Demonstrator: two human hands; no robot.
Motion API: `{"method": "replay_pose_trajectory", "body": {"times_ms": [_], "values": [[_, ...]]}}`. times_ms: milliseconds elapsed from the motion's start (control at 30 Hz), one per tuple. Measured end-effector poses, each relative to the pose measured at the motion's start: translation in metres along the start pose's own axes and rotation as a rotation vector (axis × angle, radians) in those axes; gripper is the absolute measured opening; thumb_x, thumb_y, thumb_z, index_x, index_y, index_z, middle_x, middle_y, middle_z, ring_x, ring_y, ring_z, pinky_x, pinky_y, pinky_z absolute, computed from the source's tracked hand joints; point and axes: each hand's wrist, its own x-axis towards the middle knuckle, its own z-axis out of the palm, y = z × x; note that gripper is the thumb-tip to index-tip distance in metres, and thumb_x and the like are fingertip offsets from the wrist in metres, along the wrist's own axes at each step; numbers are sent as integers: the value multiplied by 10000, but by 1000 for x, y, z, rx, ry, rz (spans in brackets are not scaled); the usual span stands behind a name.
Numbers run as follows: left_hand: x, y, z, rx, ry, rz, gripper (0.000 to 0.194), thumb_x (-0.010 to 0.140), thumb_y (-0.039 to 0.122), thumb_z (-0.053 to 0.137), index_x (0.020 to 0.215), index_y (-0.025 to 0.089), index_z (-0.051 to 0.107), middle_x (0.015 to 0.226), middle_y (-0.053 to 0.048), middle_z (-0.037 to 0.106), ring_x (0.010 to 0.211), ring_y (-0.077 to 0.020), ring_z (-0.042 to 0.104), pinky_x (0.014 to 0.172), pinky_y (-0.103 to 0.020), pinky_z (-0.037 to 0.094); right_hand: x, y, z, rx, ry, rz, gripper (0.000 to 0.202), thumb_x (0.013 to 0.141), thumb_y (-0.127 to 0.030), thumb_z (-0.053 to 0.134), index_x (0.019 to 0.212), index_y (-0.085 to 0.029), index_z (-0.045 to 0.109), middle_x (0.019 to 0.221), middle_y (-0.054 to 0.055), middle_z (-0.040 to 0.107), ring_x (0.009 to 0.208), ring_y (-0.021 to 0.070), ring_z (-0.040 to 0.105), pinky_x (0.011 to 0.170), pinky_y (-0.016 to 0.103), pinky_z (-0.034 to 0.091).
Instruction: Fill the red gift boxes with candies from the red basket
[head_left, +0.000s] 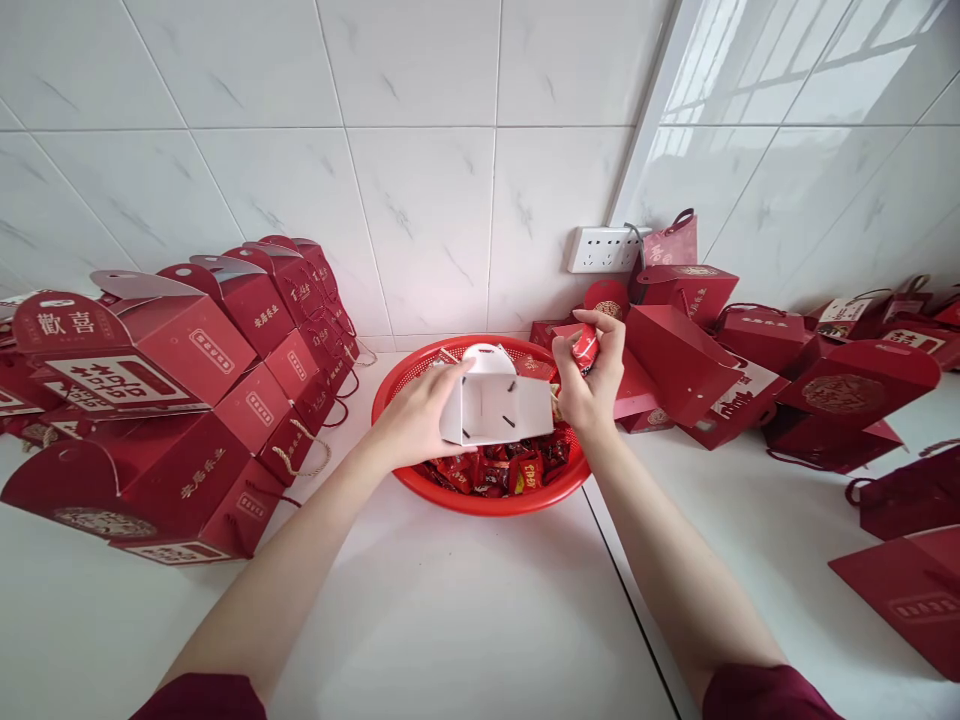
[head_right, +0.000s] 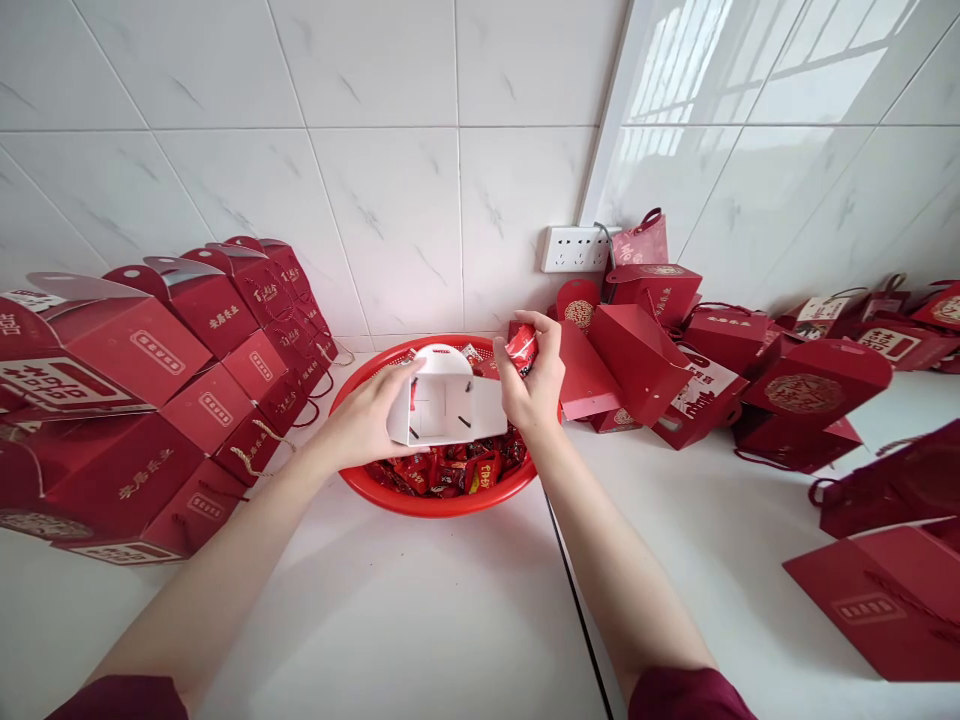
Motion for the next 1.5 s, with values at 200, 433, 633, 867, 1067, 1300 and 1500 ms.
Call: {"method": "replay_pose_trajectory", "body": {"times_ms": [200, 433, 633, 867, 1067, 1300, 1500], "values": [[-1, -1, -2, -57, -72, -61, 1162, 682, 478, 845, 1587, 382, 122, 1631, -54, 311, 1472, -318, 366, 1163, -489, 418, -4, 3, 1, 2, -54, -22, 337, 915, -321, 571, 1237, -271, 489, 967, 27, 609, 788, 191, 600, 782, 388, 507], [0, -1, -1, -125, -93, -111, 1168, 683, 471, 846, 1586, 404, 107, 1650, -47, 263, 1502, -321, 316, 1186, -502, 389, -2, -2, 0, -55, -65, -64, 362, 883, -302, 621, 1224, -261, 511, 946, 16, 628, 739, 176, 586, 712, 346, 506], [1, -2, 2, -134, -44, -142, 1205, 670, 547, 835, 1597, 328, 97, 1646, -106, 272, 1494, -339, 329, 1181, -500, 385, -4, -2, 1, -120, -109, -112, 411, 792, -235, 647, 1186, -243, 530, 923, 9, 637, 631, 149, 561, 618, 306, 497], [1, -2, -1, -147, -47, -167, 1157, 689, 508, 830, 1590, 375, 116, 1654, -82, 273, 1490, -355, 338, 1154, -530, 401, -5, -4, 1, -149, -195, -77, 430, 781, -231, 621, 1200, -253, 525, 960, 22, 655, 655, 166, 583, 647, 316, 507], [-3, -1, -2, -78, 45, -75, 1314, 606, 510, 882, 1607, 321, 51, 1645, -116, 289, 1469, -367, 374, 1147, -488, 423, -4, -6, 0, -159, -133, -100, 402, 791, -274, 615, 1182, -256, 524, 989, 39, 651, 706, 186, 603, 671, 334, 517], [-5, -5, 0, -28, 117, 51, 1205, 628, 494, 874, 1585, 360, 153, 1566, -104, 411, 1407, -349, 457, 1112, -471, 461, -4, -6, 1, -113, -114, -114, 414, 787, -254, 620, 1187, -255, 515, 920, 15, 633, 684, 176, 598, 666, 330, 521], [-4, -2, 0, -74, 117, -73, 1162, 627, 530, 871, 1559, 340, 203, 1587, -104, 377, 1423, -350, 438, 1120, -472, 456, -5, -10, 0, -62, 32, -160, 443, 914, -489, 534, 1288, -256, 493, 1167, 104, 588, 951, 253, 643, 840, 429, 544]]}}
